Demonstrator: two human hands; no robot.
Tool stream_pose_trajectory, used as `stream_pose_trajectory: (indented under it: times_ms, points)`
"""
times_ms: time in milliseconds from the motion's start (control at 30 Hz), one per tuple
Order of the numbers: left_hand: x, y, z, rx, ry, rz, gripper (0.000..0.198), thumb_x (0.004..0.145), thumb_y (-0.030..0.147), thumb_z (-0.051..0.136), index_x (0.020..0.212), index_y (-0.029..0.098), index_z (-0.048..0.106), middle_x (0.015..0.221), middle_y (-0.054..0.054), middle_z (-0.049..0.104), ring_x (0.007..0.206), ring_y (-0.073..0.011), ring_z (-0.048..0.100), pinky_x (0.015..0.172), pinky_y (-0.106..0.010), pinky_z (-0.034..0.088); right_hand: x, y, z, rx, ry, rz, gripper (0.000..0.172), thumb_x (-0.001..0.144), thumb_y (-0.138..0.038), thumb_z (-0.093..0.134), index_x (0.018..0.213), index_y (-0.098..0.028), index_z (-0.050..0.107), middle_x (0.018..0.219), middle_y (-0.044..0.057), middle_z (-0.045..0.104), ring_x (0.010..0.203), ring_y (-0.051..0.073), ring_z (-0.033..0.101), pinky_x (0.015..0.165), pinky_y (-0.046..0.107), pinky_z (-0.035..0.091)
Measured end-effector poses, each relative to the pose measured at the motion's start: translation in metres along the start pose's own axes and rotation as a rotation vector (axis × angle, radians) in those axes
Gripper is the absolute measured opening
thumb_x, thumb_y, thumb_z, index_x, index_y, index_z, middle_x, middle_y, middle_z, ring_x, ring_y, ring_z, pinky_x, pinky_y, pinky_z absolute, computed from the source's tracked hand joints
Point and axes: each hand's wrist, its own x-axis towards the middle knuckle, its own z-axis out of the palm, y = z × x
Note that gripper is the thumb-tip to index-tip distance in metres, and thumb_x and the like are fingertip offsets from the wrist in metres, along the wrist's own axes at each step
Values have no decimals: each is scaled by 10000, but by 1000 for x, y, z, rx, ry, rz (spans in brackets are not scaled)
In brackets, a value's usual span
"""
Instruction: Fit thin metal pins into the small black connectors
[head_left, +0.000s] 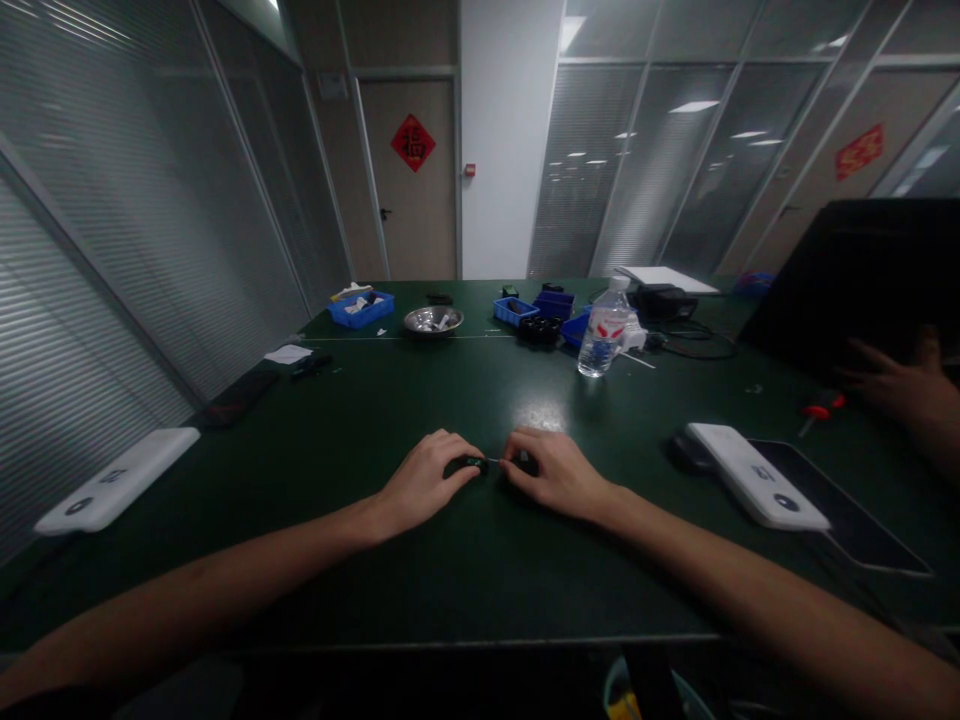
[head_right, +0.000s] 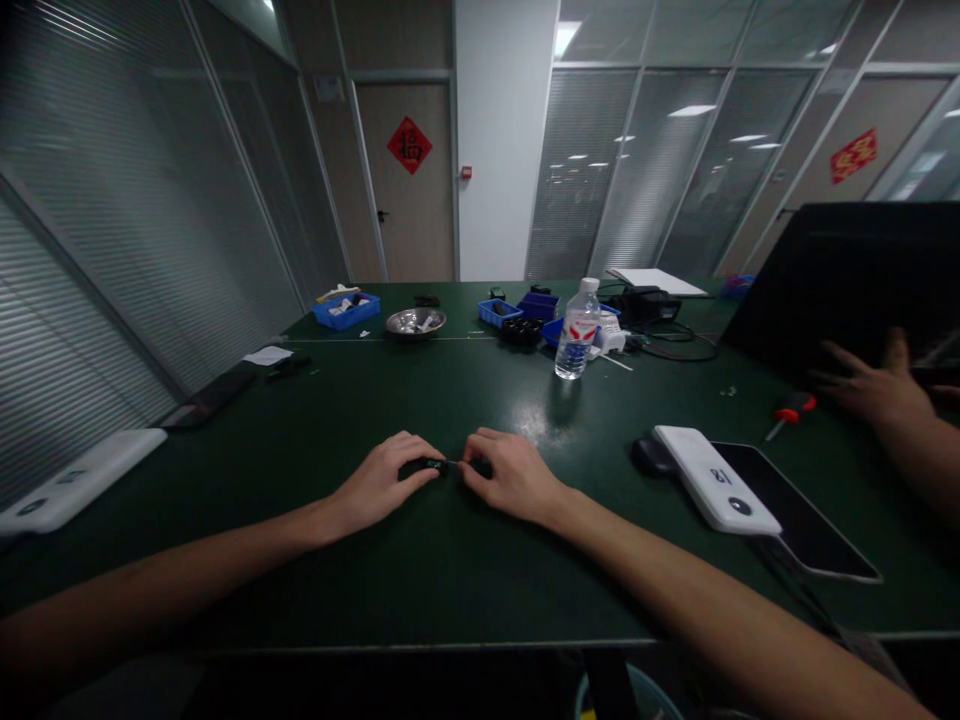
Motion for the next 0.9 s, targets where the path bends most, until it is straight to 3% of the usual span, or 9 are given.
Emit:
stream_pose_trajectory:
  times_ms: [467, 700, 900]
  points:
    - [0, 4, -4, -47, -14, 3, 233, 1000, 278, 622, 1216, 237, 703, 1155, -45, 702, 1085, -220, 626, 952, -384, 505, -1, -2, 0, 20, 0, -5, 98, 954, -271, 628, 953, -192, 685, 924, 28, 671, 744, 149, 592, 686, 278, 417]
    - [0, 9, -6, -149, -9, 32, 239, 1003, 269, 618, 1216, 214, 713, 1130, -61, 701, 935, -180, 654, 815, -311, 533, -1, 0, 3, 174, 46, -44, 96, 957, -262, 618, 930, -185, 669, 836, 7, 646, 716, 140, 570, 655, 257, 415]
    - [-1, 11, -8, -180, 26, 68, 298, 990, 223, 637, 1279, 247, 707, 1176, -58, 695, 1057, -192, 661, 912, -341, 551, -3, -7, 0, 138, 27, -80, 91, 967, -264, 615, 974, -193, 671, 885, 19, 656, 745, 144, 582, 661, 260, 418]
